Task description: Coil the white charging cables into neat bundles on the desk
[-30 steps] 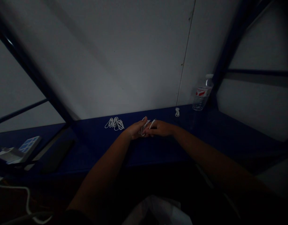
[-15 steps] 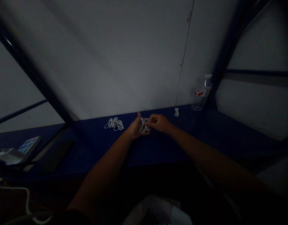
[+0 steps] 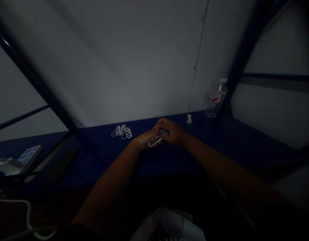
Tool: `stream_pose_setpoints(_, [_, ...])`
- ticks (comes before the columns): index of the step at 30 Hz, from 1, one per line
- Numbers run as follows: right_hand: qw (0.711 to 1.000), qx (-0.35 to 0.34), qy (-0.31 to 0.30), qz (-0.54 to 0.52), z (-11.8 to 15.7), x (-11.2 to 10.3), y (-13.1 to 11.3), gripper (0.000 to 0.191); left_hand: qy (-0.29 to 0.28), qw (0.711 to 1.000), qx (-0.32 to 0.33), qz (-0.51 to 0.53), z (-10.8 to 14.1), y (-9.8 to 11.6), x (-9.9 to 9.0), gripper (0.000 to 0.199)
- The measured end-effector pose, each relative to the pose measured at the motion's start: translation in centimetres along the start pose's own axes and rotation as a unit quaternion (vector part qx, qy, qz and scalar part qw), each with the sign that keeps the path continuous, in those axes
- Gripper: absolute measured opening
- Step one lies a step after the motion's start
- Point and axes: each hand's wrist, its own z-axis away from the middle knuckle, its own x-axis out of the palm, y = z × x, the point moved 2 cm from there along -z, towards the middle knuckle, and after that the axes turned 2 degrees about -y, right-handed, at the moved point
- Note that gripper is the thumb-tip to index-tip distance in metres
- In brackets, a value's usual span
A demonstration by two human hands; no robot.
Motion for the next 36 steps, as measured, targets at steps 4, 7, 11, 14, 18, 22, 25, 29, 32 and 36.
stream_pose_setpoints(4, [0.996, 0.02, -0.083, -0.012, 0.1, 0.6, -0.5, 0.022, -0.011, 0.998, 0.03, -0.05, 0.0, -0.2, 0.1, 0.08])
stream_pose_setpoints(7, [0.994, 0.045, -0.102, -0.01, 0.5, 1.0, -0.1, 0.025, -0.04, 0.998, 0.046, -0.035, 0.3, 0.1, 0.4, 0.086])
stream_pose_setpoints(11, [0.991, 0.091, -0.094, -0.042, 0.7, 1.3, 0.8, 0.028, -0.069, 0.996, 0.055, -0.004, 0.8, 0.7, 1.0, 0.087])
stream_pose_setpoints(14, [0.987, 0.129, -0.08, -0.059, 0.6, 1.5, 1.2, 0.025, -0.056, 0.998, 0.018, -0.037, 0.9, 0.8, 1.1, 0.074])
stream_pose_setpoints(18, [0.989, 0.142, -0.012, -0.032, 0.3, 1.0, 1.6, 0.021, -0.025, 0.99, -0.035, -0.133, 0.6, 0.5, 0.8, 0.047])
stream_pose_setpoints(22, [0.985, 0.167, 0.048, -0.003, 0.2, 0.5, 1.8, 0.025, 0.029, 0.989, 0.006, -0.147, 0.5, 0.7, 0.4, 0.039])
stream_pose_setpoints(25, [0.974, 0.212, 0.085, 0.002, 0.3, 0.4, 2.0, 0.033, 0.046, 0.988, 0.072, -0.128, 0.4, 1.2, 0.6, 0.039])
stream_pose_setpoints(29, [0.928, 0.316, 0.181, -0.078, 0.6, 0.5, 3.1, 0.044, 0.056, 0.981, 0.158, -0.1, -0.1, 1.4, 1.3, 0.045])
stream_pose_setpoints(32, [0.9, 0.362, 0.217, -0.108, 0.7, 1.1, 3.7, 0.05, 0.116, 0.97, 0.193, -0.096, -1.0, 0.9, 1.6, 0.039])
stream_pose_setpoints(36, [0.922, 0.343, 0.176, -0.01, 0.6, 2.3, 3.3, 0.048, 0.182, 0.971, 0.145, -0.054, -2.2, -0.5, 1.6, 0.036])
